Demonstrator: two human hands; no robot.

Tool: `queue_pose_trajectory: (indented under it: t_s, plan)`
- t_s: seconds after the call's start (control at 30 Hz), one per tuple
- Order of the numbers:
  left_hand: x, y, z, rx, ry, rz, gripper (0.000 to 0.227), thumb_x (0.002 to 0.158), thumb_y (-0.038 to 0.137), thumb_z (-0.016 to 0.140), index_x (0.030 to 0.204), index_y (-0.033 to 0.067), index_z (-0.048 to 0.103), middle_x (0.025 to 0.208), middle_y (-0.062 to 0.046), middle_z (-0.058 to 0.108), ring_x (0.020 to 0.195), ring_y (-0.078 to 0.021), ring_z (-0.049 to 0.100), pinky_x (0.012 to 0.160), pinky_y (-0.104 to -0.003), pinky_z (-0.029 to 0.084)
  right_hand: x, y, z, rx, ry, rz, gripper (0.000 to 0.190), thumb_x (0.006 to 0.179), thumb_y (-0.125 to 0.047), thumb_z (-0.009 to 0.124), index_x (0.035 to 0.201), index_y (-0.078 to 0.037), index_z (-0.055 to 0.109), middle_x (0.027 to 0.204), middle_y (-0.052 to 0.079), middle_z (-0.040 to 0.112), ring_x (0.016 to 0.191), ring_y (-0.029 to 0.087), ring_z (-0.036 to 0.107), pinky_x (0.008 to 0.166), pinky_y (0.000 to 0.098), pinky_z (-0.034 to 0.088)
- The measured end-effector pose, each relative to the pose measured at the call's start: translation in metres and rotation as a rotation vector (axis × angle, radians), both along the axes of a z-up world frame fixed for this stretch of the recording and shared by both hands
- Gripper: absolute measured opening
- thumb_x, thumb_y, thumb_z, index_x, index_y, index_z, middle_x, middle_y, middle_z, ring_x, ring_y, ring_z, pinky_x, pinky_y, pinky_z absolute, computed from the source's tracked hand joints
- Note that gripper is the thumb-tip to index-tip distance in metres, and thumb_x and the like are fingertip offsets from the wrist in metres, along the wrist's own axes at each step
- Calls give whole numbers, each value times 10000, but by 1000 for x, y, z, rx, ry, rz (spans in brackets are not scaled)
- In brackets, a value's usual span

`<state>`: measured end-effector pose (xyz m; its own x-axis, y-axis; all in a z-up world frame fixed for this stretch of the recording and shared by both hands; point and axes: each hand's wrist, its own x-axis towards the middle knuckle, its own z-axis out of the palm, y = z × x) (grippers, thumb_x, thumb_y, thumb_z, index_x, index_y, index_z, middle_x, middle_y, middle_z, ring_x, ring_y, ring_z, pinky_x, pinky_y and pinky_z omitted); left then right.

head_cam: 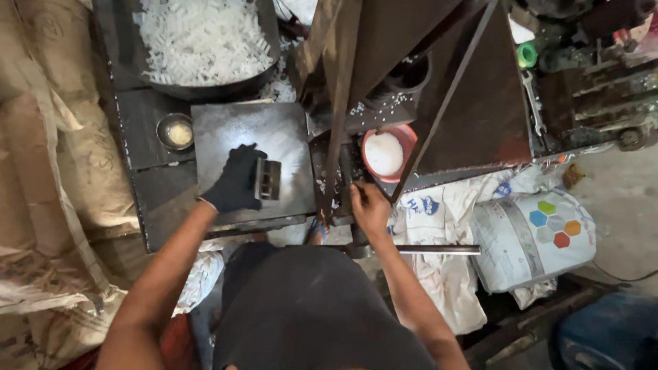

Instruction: The person operates a manual machine by turning a crank handle and repeatedly placing small white rectangular items into a hopper. The person wears a black glove on the left hand and uses the right hand to feed items into the machine.

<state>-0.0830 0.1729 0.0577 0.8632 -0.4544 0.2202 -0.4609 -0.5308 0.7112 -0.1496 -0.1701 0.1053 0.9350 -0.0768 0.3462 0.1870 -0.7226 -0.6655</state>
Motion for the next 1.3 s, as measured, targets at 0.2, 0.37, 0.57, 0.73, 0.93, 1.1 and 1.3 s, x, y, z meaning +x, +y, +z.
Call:
queue_pose_trajectory:
  t_s: [0.2, 0.37, 0.57, 0.73, 0.93, 1.1, 1.3]
  plan:
    - [-8, 18, -7, -325, 816, 309, 811, 769, 405, 752, 1481, 268, 390, 1237, -235, 641, 1106, -418, 651, 800, -499, 576, -28, 47, 2, 392, 319, 165, 180, 987, -134, 709, 1088, 14, 732, 862, 45, 725, 734, 71, 646, 642, 248, 539]
    - [-7, 2, -5, 58, 419, 609, 450, 996, 515, 588, 1306, 212, 709, 990, -226, 736, 940, -395, 705, 810, -482, 548, -2, 111, -47, 666, 667, 400, 255, 1033, -248, 683, 1095, -5, 729, 846, -4, 679, 737, 47, 610, 649, 226, 509]
    - [-14, 0, 1, 15, 258, 614, 421, 1013, 488, 602, 1258, 170, 727, 1005, -183, 744, 911, -385, 708, 796, -475, 545, 36, 164, -120, 844, 967, 203, 363, 982, -293, 697, 1079, 57, 709, 767, 69, 695, 626, 126, 651, 588, 279, 566]
    - [-9, -2, 4, 65, 241, 599, 388, 1026, 437, 588, 1241, 149, 735, 1011, -163, 751, 894, -367, 716, 805, -471, 545, 39, 155, -142, 931, 1040, 254, 391, 958, -323, 686, 1068, 52, 703, 829, 63, 735, 682, 139, 708, 620, 295, 603]
    - [-4, 0, -2, 78, 144, 536, 363, 1041, 396, 609, 1224, 112, 742, 1072, -159, 753, 929, -363, 716, 817, -456, 548, 27, 159, -148, 972, 1015, 192, 427, 1012, -367, 652, 1022, 55, 716, 845, 91, 720, 696, 145, 709, 646, 277, 608]
    - [-5, -3, 1, 78, 225, 533, 354, 1053, 391, 606, 1221, 112, 747, 1068, -144, 754, 953, -343, 725, 837, -441, 553, 24, 163, -145, 989, 1038, 217, 353, 983, -291, 704, 1046, 56, 707, 886, 98, 719, 730, 158, 718, 665, 303, 621]
    - [-2, -5, 9, 89, 200, 531, 366, 1052, 391, 604, 1217, 98, 750, 1072, -164, 752, 956, -365, 716, 833, -457, 545, 17, 150, -161, 1064, 1029, 257, 303, 1009, -238, 670, 1100, 51, 676, 908, 97, 714, 744, 158, 708, 668, 306, 609]
